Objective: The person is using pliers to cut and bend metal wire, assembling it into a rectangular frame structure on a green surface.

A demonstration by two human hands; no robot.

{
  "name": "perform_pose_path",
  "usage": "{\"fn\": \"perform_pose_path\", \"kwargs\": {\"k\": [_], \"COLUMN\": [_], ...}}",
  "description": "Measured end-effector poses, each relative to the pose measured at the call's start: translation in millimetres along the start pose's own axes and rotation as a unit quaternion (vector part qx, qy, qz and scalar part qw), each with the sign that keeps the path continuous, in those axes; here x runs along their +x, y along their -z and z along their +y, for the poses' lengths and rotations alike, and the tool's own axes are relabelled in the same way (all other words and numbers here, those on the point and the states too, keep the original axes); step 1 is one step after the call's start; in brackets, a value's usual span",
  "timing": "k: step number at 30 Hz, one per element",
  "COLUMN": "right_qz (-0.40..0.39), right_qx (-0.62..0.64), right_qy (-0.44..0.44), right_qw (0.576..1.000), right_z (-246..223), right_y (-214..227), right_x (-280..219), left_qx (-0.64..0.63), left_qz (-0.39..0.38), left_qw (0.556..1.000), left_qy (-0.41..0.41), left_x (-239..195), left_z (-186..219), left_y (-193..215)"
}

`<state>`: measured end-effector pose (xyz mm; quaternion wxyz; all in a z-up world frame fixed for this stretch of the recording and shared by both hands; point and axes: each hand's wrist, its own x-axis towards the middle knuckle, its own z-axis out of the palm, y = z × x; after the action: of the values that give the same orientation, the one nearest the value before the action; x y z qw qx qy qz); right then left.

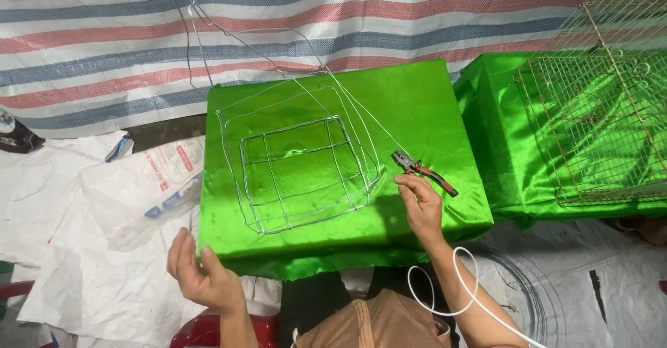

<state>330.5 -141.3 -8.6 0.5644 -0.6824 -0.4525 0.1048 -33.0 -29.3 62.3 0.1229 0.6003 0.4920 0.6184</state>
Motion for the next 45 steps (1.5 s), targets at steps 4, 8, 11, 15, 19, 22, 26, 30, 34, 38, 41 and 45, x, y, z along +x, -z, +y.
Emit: {"fn": "perform_pose_path", "kwargs": {"k": [4,8,11,15,19,22,26,30,34,38,41,45], "right_qz": [-0.014,-0.039,-0.04,-0.039,-0.031,-0.025,-0.021,-0.011,-0.002,-0.006,-0.003,-0.001], "right_qx": [0.051,0.104,0.112,0.108,0.116,0.136,0.15,0.156,0.167,0.172,0.179,0.212], "right_qy": [-0.06,-0.158,-0.199,-0.216,-0.252,-0.261,-0.262,-0.265,-0.243,-0.241,-0.233,-0.186], "right_qw": [0.997,0.981,0.973,0.97,0.96,0.955,0.953,0.952,0.956,0.955,0.956,0.959], "right_z": [4,3,6,11,15,16,18,14,14,8,15,12], "right_y": [2,8,13,20,22,23,23,26,31,33,29,18], "right_x": [-7,-13,-13,-13,-12,-12,-11,-9,-7,-5,-4,-4], "left_qx": [-0.022,-0.043,-0.042,-0.046,-0.038,-0.042,-0.048,-0.052,-0.055,-0.122,-0.327,-0.455], "left_qz": [-0.02,-0.072,-0.101,-0.113,-0.112,-0.111,-0.099,-0.103,-0.1,-0.13,-0.266,-0.246], "left_qw": [0.988,0.982,0.981,0.982,0.984,0.985,0.988,0.99,0.989,0.982,0.903,0.782], "left_qy": [-0.154,-0.171,-0.16,-0.141,-0.133,-0.123,-0.108,-0.087,-0.099,-0.068,0.084,0.348], "left_x": [-14,-34,-42,-45,-40,-35,-32,-32,-31,-40,-24,36], "left_z": [16,40,46,40,40,40,33,22,30,52,112,175], "left_y": [-5,-13,-13,-8,0,3,2,3,3,-4,-25,-108]}}
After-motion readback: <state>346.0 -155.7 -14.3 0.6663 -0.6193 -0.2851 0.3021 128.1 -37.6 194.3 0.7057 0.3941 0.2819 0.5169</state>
